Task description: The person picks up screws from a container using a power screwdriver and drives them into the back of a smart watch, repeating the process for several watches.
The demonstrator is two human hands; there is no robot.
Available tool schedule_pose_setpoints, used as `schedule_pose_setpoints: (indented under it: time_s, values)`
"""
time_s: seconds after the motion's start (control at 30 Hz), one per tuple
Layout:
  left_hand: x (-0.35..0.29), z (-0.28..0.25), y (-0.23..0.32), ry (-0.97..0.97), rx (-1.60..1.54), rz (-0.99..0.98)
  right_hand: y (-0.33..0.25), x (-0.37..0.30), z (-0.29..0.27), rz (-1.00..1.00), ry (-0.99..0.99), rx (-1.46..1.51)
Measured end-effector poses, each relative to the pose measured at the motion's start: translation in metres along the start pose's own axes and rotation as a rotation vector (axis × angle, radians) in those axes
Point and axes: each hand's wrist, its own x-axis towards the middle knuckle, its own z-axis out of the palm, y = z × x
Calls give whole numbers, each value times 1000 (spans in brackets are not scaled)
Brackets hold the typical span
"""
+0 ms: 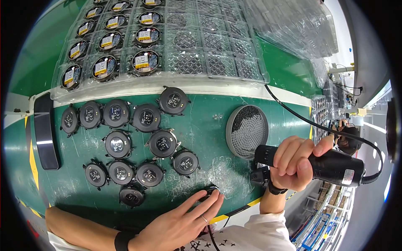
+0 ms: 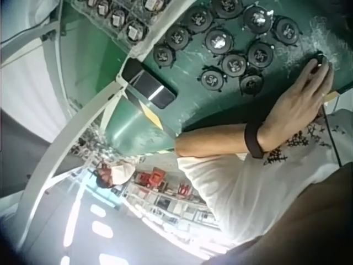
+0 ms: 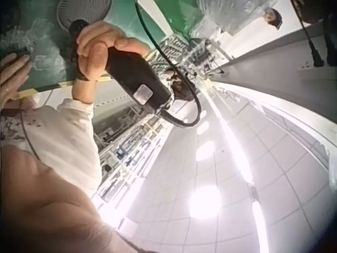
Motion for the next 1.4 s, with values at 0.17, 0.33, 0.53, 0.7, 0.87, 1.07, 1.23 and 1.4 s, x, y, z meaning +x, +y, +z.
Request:
schedule_pose_setpoints:
  time_s: [0.17, 0.33, 0.53, 0.7, 0.87, 1.07, 1.23, 1.4]
  values:
    - [2, -4, 2, -30, 27, -20, 1, 1, -3, 9, -33, 18]
    - [2, -8, 3, -98, 193, 2, 1, 1, -3, -6, -6, -4]
    - [6, -10, -5, -141, 226, 87, 2, 3, 0, -27, -17, -20]
    - [-6, -2, 12, -161, 456, 40, 4, -1, -2, 10, -41, 3]
    - [5, -11, 12, -257, 318, -62, -3, 1, -3, 15, -40, -7]
    - [10, -3, -9, -171, 218, 92, -10, 1, -11, -64, -51, 1]
    - [23, -14, -21, -152, 157, 200, -42, 7, 14, -153, -108, 394]
    - [10, 3, -29, -236, 76, 223, -7, -26, 57, -9, -252, 284]
